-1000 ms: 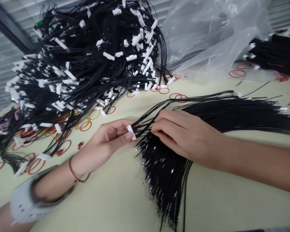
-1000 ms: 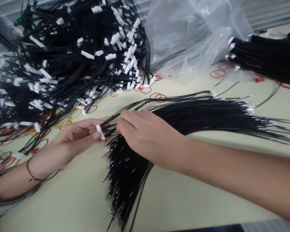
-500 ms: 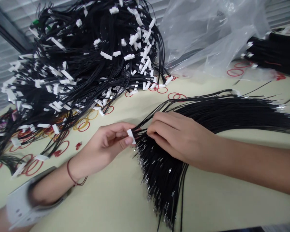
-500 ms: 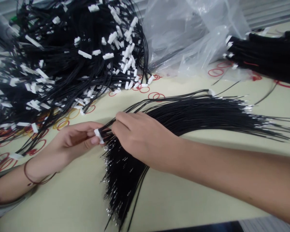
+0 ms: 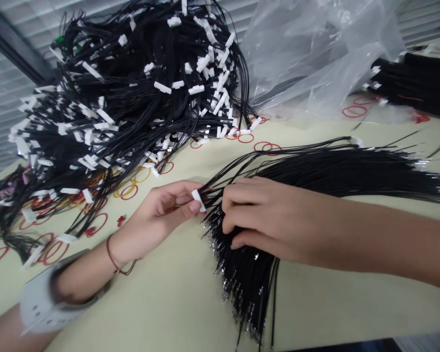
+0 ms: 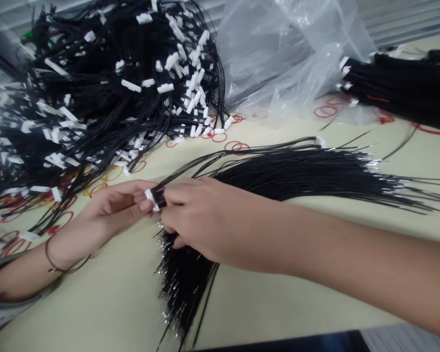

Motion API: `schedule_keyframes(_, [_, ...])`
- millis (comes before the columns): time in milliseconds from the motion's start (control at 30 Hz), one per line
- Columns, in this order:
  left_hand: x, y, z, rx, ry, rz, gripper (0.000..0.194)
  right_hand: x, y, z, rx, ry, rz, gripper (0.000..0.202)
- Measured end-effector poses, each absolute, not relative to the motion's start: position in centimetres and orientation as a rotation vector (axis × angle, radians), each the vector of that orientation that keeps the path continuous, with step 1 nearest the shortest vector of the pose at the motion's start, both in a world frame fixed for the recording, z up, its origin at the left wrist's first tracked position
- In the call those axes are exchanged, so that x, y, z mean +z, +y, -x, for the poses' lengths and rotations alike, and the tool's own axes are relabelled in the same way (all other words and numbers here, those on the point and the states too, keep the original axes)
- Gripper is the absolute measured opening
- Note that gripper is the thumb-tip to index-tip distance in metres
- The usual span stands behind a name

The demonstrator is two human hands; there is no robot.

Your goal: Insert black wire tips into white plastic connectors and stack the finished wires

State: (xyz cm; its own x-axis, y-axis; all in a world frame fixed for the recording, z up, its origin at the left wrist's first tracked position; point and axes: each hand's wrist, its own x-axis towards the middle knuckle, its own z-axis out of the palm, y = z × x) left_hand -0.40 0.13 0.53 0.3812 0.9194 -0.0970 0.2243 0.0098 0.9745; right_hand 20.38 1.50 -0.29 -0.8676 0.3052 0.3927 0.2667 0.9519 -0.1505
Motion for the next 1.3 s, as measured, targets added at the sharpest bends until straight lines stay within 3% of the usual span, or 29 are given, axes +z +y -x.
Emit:
schedule_keyframes(100, [0.4, 0.2, 0.5, 0.771, 1.117, -1.466, 0.020, -1.2, 1.5, -20.3, 0.092, -2.755, 0.450, 0.005])
schedule_keyframes(300, [0.0, 0.5, 0.8, 0.820, 1.138, -1.449, 0.023, -1.2, 1.3, -20.5, -0.013, -2.769, 0.460, 0.011])
schedule_keyframes(533, [-0.2, 0.5, 0.9, 0.824, 1.165, -1.475, 0.022, -0.8, 1.4, -20.1, 0.365, -2.527, 0.724, 0.009])
schedule_keyframes(933, [-0.2, 0.4, 0.8, 0.834, 1.185, -1.479, 0.018, -0.9, 1.9, -19.6, 0.596, -2.255, 0.958, 0.009])
schedule_keyframes(1300, [0.0, 0.5, 0.6, 0.839, 1.095, -1.442, 0.022, -0.4, 1.8, -19.8, 0.722, -2.181, 0.893, 0.013])
